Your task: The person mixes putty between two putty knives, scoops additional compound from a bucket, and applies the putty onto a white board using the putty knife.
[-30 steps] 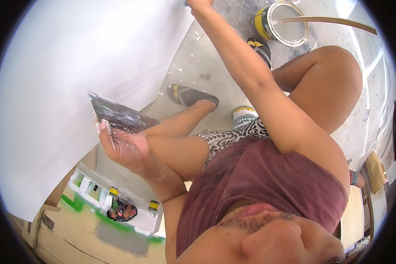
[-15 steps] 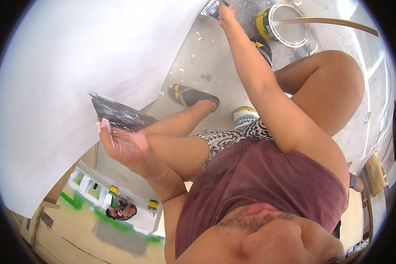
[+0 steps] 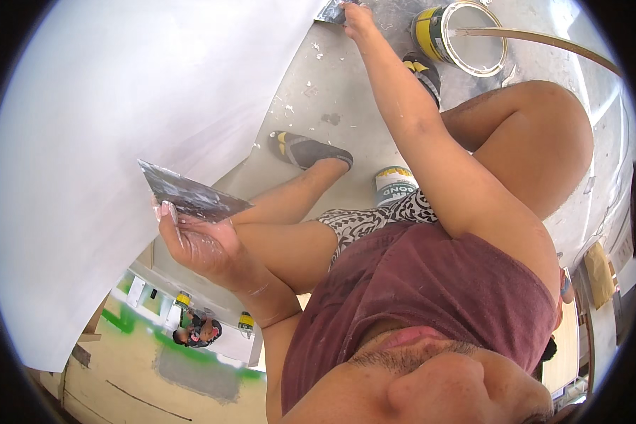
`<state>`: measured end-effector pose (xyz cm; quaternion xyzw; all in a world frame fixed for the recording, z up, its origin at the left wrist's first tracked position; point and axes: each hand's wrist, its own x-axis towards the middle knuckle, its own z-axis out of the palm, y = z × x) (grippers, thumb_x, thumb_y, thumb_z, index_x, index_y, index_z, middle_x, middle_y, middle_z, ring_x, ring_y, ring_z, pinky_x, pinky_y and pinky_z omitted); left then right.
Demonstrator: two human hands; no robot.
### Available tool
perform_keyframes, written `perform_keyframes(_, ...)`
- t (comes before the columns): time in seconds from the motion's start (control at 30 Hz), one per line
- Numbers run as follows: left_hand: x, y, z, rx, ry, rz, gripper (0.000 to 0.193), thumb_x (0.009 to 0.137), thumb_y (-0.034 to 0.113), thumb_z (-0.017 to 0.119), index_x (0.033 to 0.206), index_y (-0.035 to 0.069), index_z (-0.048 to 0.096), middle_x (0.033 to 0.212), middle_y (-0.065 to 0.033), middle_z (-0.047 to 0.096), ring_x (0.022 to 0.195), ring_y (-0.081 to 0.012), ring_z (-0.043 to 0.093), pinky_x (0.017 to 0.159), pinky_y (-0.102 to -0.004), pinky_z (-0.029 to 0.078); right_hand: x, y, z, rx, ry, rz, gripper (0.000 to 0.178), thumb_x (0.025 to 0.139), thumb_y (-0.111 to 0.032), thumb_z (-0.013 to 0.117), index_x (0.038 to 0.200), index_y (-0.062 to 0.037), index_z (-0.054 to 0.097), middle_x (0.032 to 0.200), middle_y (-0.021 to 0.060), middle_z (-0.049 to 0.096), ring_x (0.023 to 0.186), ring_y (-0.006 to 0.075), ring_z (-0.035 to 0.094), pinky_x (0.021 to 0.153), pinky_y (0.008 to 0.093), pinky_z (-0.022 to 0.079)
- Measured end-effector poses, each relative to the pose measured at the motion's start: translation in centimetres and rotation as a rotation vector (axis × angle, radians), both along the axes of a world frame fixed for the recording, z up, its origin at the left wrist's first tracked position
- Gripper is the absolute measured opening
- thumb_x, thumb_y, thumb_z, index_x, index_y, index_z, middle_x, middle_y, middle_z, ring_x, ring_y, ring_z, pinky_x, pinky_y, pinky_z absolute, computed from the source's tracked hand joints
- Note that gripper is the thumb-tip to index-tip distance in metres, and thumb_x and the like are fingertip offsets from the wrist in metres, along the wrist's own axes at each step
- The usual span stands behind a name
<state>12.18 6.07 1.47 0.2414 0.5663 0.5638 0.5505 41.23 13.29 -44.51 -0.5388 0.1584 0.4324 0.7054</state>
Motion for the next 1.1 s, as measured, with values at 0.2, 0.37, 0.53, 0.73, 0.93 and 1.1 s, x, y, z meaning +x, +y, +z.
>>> perform_keyframes(0.2,-0.2,-0.4,0.3,0.011,-0.069,-0.082,0.021,0.088,0.011,0.055,0.108,0.005,0.06,0.105,-0.0044,0.062,0.099,-0.0165,0.056,0.09,-0.0362,0.044,1.0,3.1,1.0,-0.19,-0.212,0.007,0.029,0.082,-0.008,0.063,0.107,0.0061,0.058,0.096,0.0151,0.064,0.082,0.0213,0.062,0.067,0.0367,0.049)
perform_keyframes(0.37,0.0,-1.0,0.6,0.024,-0.018,-0.028,0.021,0.088,0.015,0.055,0.107,0.006,0.06,0.106,-0.0042,0.061,0.101,-0.0186,0.056,0.092,-0.04,0.043,-1.0,6.7,13.1,-0.226,-0.378,0.044,0.03,0.083,-0.016,0.062,0.104,0.0056,0.064,0.101,0.0194,0.067,0.088,0.0289,0.064,0.074,0.0398,0.05)
perform_keyframes(0.53,-0.5,-1.2,0.7,0.07,-0.085,-0.086,0.024,0.087,0.016,0.054,0.107,0.004,0.059,0.107,-0.0064,0.06,0.102,-0.0213,0.056,0.093,-0.0432,0.043,-0.2,8.4,30.0,-0.115,-0.593,-0.026,0.027,0.079,-0.011,0.06,0.098,0.0082,0.064,0.094,0.0231,0.068,0.085,0.0314,0.065,0.073,0.0412,0.051)
perform_keyframes(0.73,-0.8,-1.0,0.4,0.198,-0.186,-0.148,0.023,0.088,0.015,0.056,0.108,0.003,0.057,0.104,-0.0076,0.06,0.101,-0.0217,0.056,0.091,-0.0412,0.045,-0.5,8.1,42.8,0.268,-0.879,0.137,0.013,0.072,-0.006,0.058,0.073,0.0064,0.062,0.063,0.0096,0.061,0.05,0.018,0.054,0.046,0.0355,0.042)
perform_keyframes(0.93,-1.7,-0.5,-0.1,0.197,-0.359,-0.15,0.023,0.087,0.013,0.061,0.107,0.004,0.058,0.105,-0.0078,0.063,0.098,-0.0203,0.059,0.09,-0.0364,0.045,-2.5,-3.0,46.3,0.489,-1.048,0.063,0.025,0.086,-0.011,0.058,0.104,0.0058,0.064,0.08,0.0049,0.064,0.071,0.0144,0.056,0.065,0.0297,0.046)
perform_keyframes(1.1,0.4,0.1,-1.5,0.347,-0.429,-0.226,0.032,0.089,0.002,0.059,0.12,-0.003,0.051,0.11,-0.0141,0.062,0.098,-0.0246,0.063,0.089,-0.0408,0.053,-11.7,-9.0,44.8,0.501,-0.676,0.502,0.029,0.088,-0.012,0.065,0.113,0.0027,0.058,0.089,0.0037,0.063,0.078,0.0134,0.06,0.071,0.0275,0.051)
